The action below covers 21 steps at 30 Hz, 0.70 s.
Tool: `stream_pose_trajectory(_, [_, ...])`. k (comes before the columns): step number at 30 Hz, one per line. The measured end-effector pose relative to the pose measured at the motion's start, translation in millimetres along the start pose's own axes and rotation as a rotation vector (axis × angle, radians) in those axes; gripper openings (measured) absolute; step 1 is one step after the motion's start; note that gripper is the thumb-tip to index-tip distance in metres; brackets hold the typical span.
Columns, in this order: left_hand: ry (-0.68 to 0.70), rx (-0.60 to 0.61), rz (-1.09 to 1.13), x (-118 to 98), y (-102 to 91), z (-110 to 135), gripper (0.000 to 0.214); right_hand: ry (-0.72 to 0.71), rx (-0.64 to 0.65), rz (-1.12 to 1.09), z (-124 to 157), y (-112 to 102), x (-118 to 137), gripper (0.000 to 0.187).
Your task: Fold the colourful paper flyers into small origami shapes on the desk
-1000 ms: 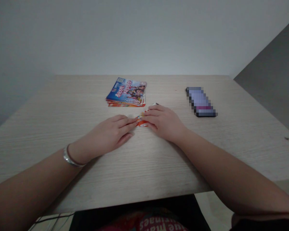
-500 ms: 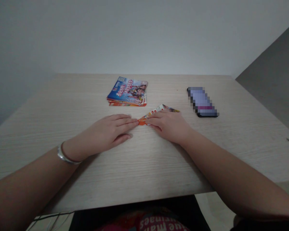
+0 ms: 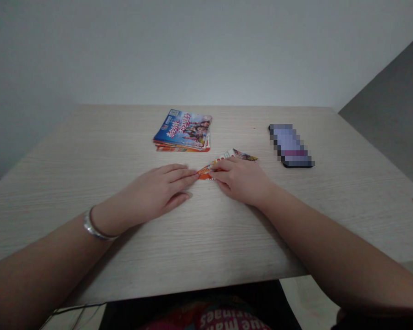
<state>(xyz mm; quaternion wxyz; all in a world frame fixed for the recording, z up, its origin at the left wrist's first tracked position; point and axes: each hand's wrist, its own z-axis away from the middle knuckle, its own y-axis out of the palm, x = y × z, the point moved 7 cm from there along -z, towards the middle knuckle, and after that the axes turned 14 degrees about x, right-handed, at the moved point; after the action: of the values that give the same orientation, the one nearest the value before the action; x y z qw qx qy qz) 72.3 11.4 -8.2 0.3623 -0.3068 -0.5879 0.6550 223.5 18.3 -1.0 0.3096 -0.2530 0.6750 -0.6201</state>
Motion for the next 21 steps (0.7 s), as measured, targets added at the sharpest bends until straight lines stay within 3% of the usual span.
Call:
stream_pose_trajectory(11, [-0.039,0.015,0.040,5,-8.2,3,0.041,-0.007,-0.013,0.034,1,-4,4,0.027])
stream_pose_trajectory(16, [-0.107,-0.025,0.153,13,-9.2,2,0.038,-0.010,-0.014,0.029,1,-4,5,0.027])
stream_pose_trajectory(21, [-0.069,-0.070,0.195,14,-6.5,2,0.034,0.002,0.001,0.016,0,-3,6,0.028])
